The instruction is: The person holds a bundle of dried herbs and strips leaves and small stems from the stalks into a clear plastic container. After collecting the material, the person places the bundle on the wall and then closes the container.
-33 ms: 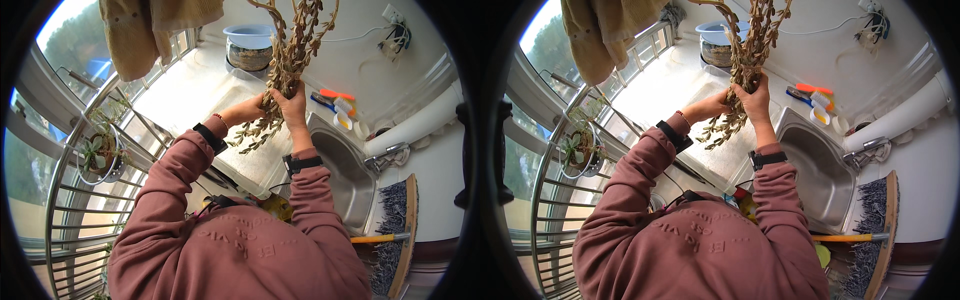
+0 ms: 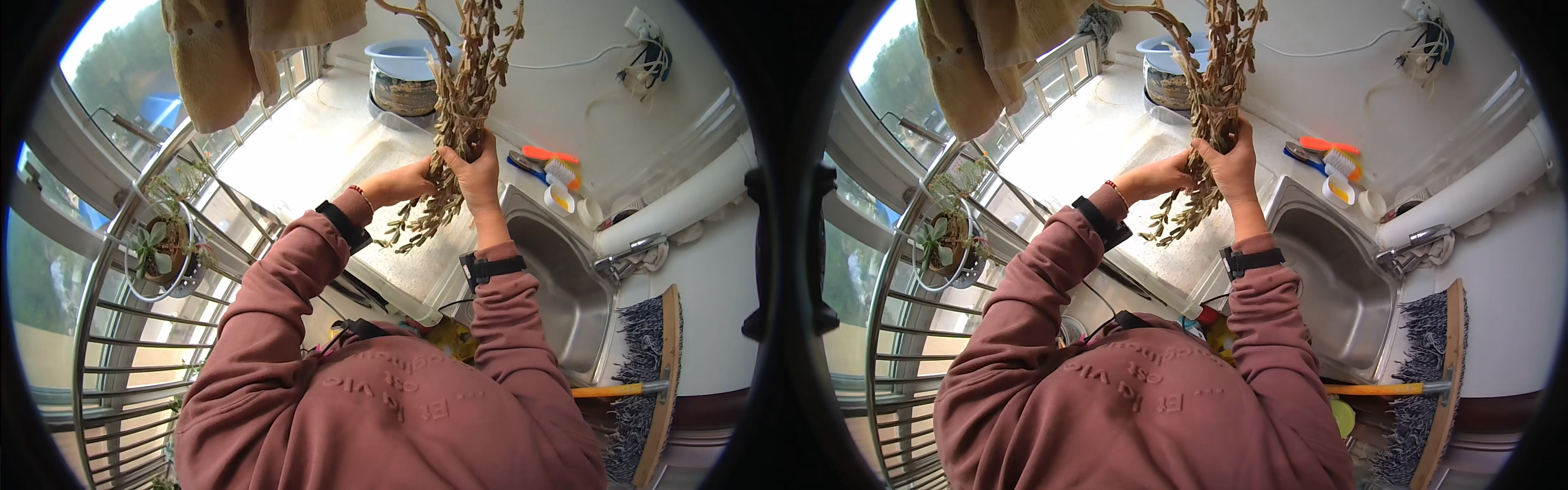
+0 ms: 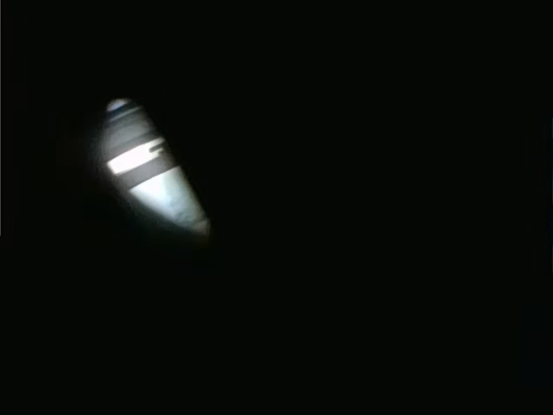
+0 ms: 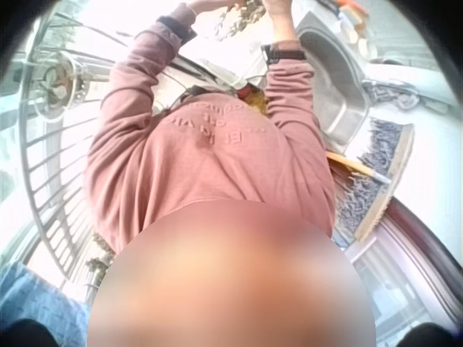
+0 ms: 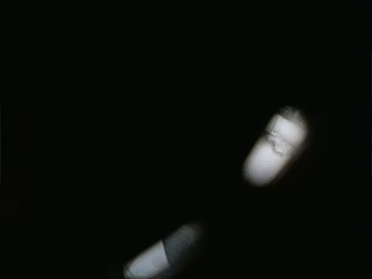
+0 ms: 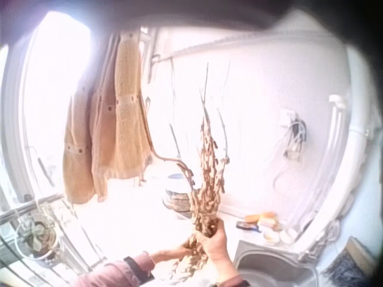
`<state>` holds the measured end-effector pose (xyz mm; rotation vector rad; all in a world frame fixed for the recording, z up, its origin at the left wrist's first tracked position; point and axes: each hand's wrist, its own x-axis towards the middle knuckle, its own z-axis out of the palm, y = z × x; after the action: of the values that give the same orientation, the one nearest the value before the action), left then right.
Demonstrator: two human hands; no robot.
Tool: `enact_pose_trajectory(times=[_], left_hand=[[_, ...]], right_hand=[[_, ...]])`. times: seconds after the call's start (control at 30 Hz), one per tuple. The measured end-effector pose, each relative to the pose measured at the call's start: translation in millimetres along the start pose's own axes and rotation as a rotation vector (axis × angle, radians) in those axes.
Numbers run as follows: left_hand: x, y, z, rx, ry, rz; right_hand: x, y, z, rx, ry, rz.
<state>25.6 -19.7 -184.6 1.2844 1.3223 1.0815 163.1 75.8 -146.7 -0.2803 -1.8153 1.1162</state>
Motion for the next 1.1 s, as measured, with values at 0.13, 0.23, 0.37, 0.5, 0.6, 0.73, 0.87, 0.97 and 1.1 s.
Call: enact_pose_trajectory(times=[0.13,0.23,0.37,0.5,0.6,0.73,0.87,0.97,1.1], left_hand=[[-18,2,-9,-0.05,0.157,-0.072],[-30,-1,-18,0.024,0.149,0.013],[-32,-4,-31,0.186,-0.039,-0.055],[-30,-5,-28,0.238,0.056,-0.047],[-35,-6,-21,0.297,0.24,0.051],[-35,-5,-23,0.369,0.052,-0.007],[-32,-7,-25,0.248,0.032,0.009],[-29,-8,-23,0.292,0.103,0.036],[-29,-7,-24,0.412,0.126,0.042]], right_hand=[[1,-5,-12,0.063,-0.029,0.033],[-1,-8,-18,0.111,0.002,0.058],[-3,-13,-20,0.143,-0.004,0.05],[-3,-20,-20,0.171,-0.016,0.064],[-2,-23,-20,0.132,-0.003,0.062],[0,-26,-21,0.141,-0.023,0.061],[0,-30,-21,0.155,-0.014,0.047],[0,-35,-20,0.17,-0.005,0.047],[1,-38,-23,0.195,-0.006,0.071]])
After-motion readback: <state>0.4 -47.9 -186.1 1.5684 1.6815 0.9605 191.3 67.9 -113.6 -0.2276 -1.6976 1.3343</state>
